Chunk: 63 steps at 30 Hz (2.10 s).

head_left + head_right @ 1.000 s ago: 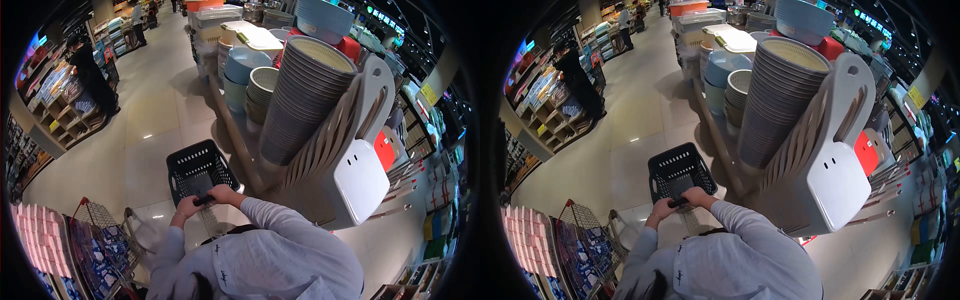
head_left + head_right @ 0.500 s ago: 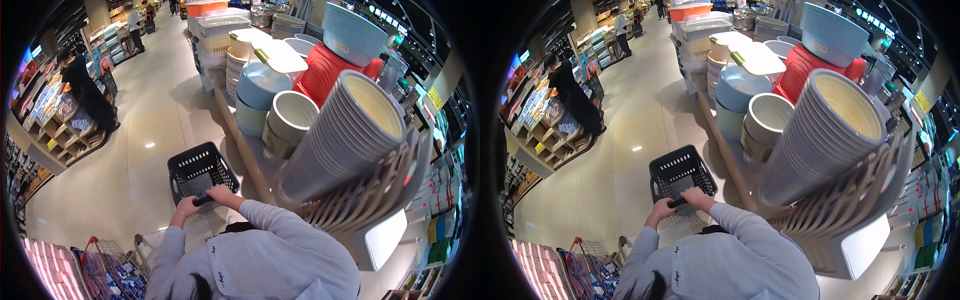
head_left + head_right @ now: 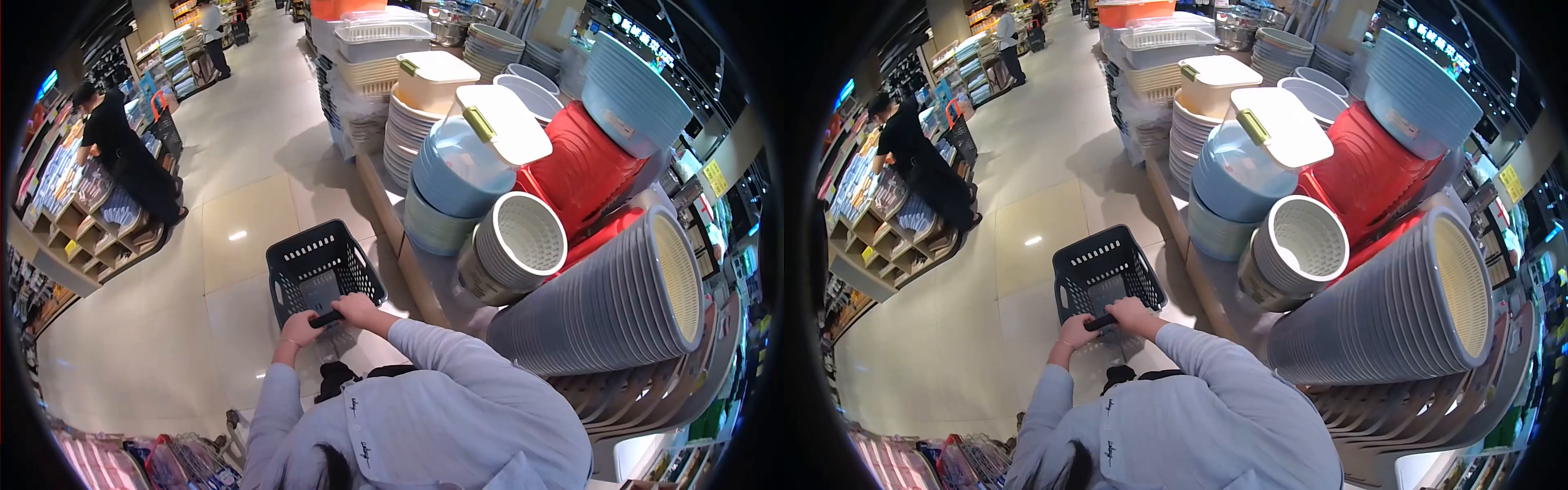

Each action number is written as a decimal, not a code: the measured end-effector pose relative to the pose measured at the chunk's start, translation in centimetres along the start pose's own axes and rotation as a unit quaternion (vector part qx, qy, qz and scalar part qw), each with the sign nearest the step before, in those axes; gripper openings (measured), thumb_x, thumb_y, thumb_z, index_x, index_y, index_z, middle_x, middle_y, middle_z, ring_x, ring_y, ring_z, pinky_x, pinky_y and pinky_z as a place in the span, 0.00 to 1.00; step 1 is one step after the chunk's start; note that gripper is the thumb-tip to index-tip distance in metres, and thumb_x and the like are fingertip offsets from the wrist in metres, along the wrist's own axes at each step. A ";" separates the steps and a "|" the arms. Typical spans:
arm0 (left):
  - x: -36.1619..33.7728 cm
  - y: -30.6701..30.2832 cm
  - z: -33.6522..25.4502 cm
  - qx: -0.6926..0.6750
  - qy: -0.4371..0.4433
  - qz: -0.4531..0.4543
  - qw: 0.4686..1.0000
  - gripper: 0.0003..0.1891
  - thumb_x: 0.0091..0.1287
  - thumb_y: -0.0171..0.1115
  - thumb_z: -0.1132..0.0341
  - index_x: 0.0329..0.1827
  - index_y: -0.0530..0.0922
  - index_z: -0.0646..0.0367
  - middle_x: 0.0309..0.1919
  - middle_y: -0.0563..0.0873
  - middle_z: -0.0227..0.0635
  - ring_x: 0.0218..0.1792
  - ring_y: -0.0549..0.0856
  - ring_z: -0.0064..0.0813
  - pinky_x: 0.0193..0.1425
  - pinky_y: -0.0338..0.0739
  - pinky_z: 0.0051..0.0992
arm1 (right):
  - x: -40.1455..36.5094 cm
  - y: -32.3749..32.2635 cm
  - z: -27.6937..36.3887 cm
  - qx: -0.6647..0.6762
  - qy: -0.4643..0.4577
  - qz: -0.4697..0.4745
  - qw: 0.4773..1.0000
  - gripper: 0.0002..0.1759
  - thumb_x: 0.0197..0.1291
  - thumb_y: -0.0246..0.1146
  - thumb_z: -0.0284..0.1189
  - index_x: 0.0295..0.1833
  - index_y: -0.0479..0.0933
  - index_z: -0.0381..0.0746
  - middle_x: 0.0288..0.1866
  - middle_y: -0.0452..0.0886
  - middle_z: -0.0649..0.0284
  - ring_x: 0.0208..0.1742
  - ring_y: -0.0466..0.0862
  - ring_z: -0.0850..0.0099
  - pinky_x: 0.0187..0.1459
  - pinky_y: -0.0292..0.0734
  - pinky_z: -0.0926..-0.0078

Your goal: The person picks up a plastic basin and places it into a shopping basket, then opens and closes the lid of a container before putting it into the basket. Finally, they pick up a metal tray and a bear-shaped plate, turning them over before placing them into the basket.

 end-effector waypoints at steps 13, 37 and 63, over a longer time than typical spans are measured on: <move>17.3 -9.0 3.6 0.074 0.082 0.058 0.992 0.15 0.44 0.65 0.58 0.34 0.80 0.55 0.29 0.82 0.42 0.33 0.81 0.40 0.40 0.75 0.32 | 16.1 -3.8 -7.2 -0.041 0.112 -0.026 0.993 0.15 0.39 0.66 0.41 0.32 0.74 0.46 0.31 0.76 0.64 0.39 0.77 0.63 0.39 0.70 0.63; 38.7 -14.9 5.1 0.063 0.095 0.089 0.989 0.14 0.49 0.65 0.60 0.34 0.80 0.61 0.16 0.80 0.37 0.15 0.80 0.26 0.21 0.74 0.24 | 29.6 -7.8 -23.8 0.121 0.118 -0.103 0.980 0.14 0.49 0.50 0.23 0.45 0.67 0.38 0.41 0.72 0.52 0.44 0.73 0.55 0.43 0.71 0.59; 47.5 -20.6 5.6 0.024 0.080 0.060 0.995 0.13 0.46 0.64 0.58 0.31 0.79 0.56 0.27 0.82 0.42 0.31 0.81 0.40 0.36 0.75 0.31 | 38.5 -11.3 -28.7 0.105 0.165 -0.110 0.974 0.14 0.46 0.54 0.20 0.42 0.68 0.39 0.36 0.70 0.53 0.42 0.72 0.54 0.41 0.69 0.60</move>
Point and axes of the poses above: each hand's wrist, its own x-axis towards the middle knuckle, its own y-axis out of the palm, z = x × y, the point moved 10 cm from there along x, towards the middle knuckle
